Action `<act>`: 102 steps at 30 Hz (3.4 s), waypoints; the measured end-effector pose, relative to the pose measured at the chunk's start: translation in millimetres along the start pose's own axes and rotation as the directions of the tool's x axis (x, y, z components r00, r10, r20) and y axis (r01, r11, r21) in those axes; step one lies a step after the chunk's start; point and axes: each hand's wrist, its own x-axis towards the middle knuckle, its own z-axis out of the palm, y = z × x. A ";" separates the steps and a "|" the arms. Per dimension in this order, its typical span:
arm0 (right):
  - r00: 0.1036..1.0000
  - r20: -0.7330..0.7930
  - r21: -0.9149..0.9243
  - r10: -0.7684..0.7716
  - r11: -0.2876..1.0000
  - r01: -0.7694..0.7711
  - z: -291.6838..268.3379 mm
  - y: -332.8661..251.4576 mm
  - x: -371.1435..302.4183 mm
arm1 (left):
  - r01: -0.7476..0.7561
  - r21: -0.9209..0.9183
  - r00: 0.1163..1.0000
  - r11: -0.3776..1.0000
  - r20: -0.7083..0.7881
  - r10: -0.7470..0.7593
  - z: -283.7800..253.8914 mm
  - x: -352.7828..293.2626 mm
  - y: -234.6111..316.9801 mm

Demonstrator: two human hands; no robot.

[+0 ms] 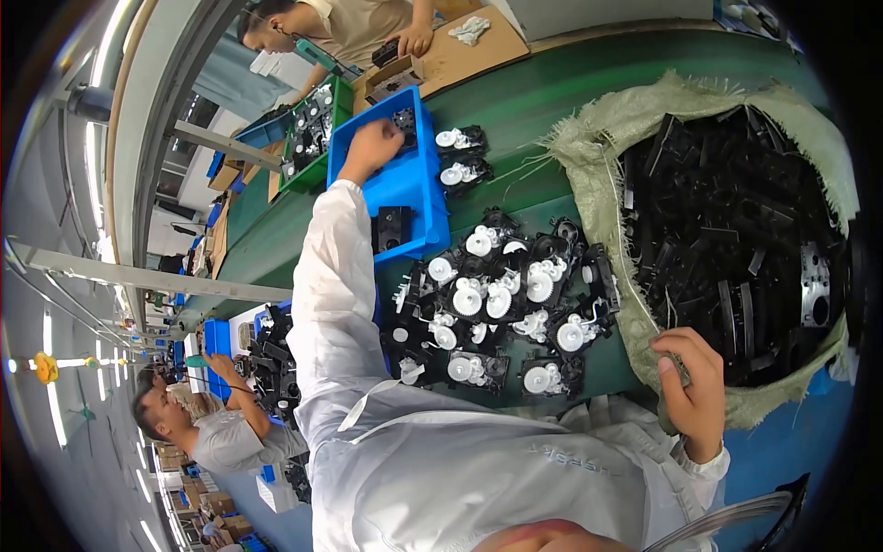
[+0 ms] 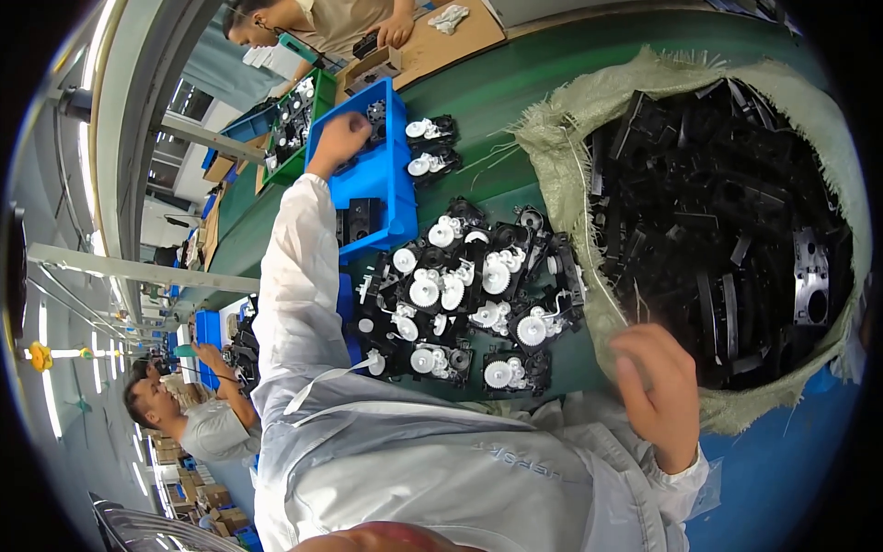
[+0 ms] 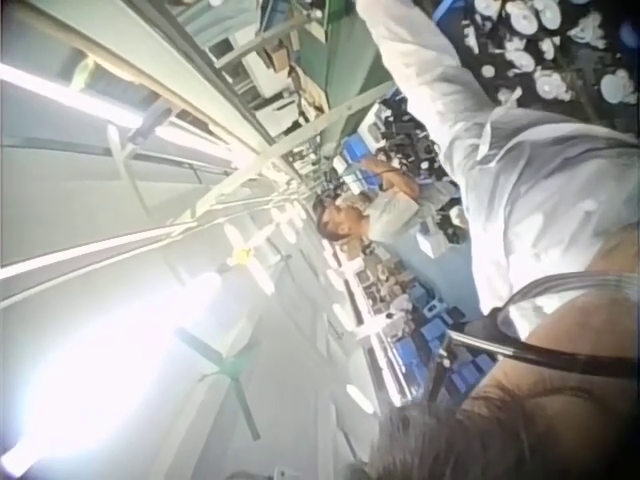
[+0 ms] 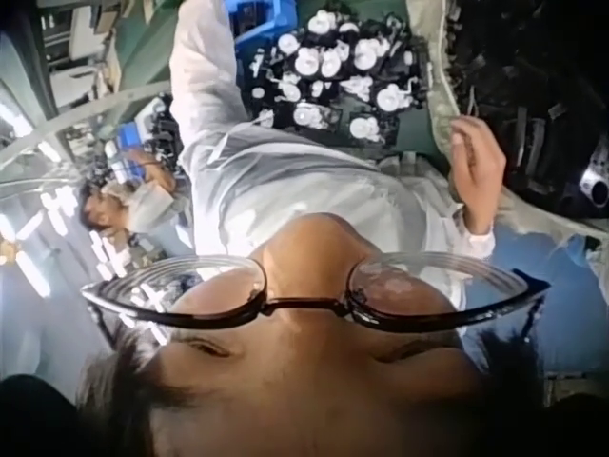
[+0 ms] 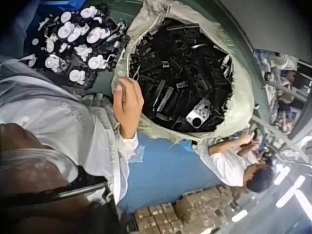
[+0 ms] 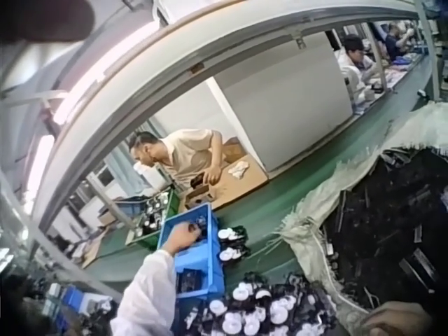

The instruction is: Assemble black plastic housings with white internal components at a factory workbench.

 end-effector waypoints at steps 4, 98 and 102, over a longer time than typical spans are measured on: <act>1.000 -0.005 -0.017 -0.021 1.000 0.021 -4.6 -2.8 -7.8 | -0.112 -0.112 0.994 0.987 -0.007 0.112 0.6 -2.3 65.3; 0.999 -0.033 0.284 -0.005 0.959 0.014 20.2 -6.0 20.9 | -0.298 -0.940 0.940 -0.165 -0.258 -0.223 1.8 -322.2 378.2; 0.999 -0.031 0.306 -0.015 0.952 0.024 19.2 -5.3 22.8 | -0.321 -0.946 0.935 -0.045 -0.308 -0.177 -3.8 -321.3 375.1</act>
